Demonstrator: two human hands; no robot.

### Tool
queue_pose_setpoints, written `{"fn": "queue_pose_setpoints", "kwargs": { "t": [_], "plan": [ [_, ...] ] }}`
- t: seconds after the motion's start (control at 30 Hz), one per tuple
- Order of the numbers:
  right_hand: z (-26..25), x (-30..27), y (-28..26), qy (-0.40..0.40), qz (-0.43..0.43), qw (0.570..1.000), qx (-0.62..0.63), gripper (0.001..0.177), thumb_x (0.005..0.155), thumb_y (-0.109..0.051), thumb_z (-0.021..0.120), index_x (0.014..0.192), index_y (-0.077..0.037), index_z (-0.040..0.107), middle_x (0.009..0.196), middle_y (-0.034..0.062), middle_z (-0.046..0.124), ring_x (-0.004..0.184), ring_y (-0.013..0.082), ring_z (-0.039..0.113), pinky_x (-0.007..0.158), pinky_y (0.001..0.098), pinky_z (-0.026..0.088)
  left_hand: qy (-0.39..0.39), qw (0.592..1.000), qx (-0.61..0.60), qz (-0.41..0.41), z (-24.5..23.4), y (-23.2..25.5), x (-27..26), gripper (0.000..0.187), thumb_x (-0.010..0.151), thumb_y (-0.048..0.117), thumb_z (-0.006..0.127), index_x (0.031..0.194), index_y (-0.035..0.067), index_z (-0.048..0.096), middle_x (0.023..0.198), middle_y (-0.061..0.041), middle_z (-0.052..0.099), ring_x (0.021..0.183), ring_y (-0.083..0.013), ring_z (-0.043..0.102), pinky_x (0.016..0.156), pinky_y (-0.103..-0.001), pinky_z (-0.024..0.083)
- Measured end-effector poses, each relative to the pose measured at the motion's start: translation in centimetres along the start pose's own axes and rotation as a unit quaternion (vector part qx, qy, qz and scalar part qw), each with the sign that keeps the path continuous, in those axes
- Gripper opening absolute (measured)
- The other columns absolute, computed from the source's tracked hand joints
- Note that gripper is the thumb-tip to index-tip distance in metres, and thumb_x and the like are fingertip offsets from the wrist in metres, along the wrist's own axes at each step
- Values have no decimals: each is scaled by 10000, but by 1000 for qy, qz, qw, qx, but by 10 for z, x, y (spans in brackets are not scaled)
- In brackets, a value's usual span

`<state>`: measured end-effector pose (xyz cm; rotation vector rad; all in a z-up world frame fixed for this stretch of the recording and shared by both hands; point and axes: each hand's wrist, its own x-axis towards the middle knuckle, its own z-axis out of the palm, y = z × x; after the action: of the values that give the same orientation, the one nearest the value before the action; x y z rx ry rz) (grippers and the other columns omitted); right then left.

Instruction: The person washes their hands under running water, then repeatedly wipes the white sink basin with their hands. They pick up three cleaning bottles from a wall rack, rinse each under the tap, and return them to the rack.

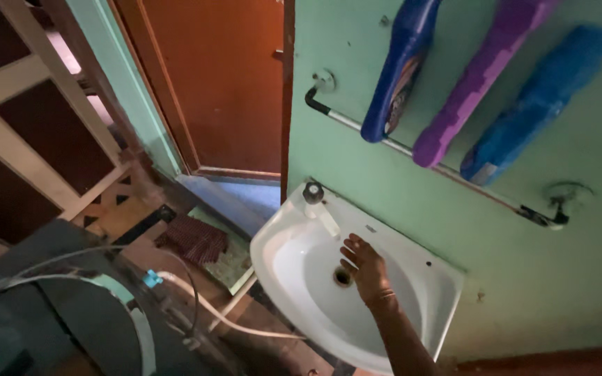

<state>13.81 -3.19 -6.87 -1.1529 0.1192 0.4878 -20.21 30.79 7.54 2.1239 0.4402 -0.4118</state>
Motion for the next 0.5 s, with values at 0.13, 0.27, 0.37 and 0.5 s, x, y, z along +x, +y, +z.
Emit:
{"fn": "queue_pose_setpoints", "kwargs": {
  "t": [0.13, 0.27, 0.37, 0.5],
  "plan": [
    [4, 23, 19, 9, -40, 998, -37, 528, 981, -258, 548, 1452, -21, 536, 1408, 105, 607, 1307, 290, 571, 1081, 459, 457, -6, 993, 55, 107, -9, 39, 60, 618, 837, 382, 757, 1390, 155, 601, 752, -45, 694, 717, -153, 705, 687, -340, 541],
    [13, 48, 40, 29, -68, 997, -28, 508, 954, -189, 626, 1436, -29, 594, 1260, 99, 605, 1199, 284, 608, 1019, 449, 523, 148, 912, 126, 361, 38, 112, 188, 730, 873, 222, 779, 1510, 76, 454, 1454, -189, 590, 1264, -321, 607, 1060, -438, 492],
    [22, 62, 49, 72, -95, 989, -85, 470, 954, -196, 650, 1401, -51, 632, 1134, 72, 652, 1080, 218, 660, 924, 395, 554, 291, 823, 154, 463, 55, 152, 266, 780, 740, 170, 803, 1433, 10, 481, 1523, -241, 446, 1371, -433, 435, 1088, -524, 388],
    [36, 70, 55, 97, -109, 982, -115, 426, 959, -199, 623, 1341, -12, 632, 1088, 55, 718, 993, 167, 723, 843, 343, 573, 318, 818, 237, 416, 68, 171, 336, 653, 822, 120, 726, 1422, 7, 493, 1449, -195, 490, 1297, -411, 502, 1042, -496, 447]
  ]
}}
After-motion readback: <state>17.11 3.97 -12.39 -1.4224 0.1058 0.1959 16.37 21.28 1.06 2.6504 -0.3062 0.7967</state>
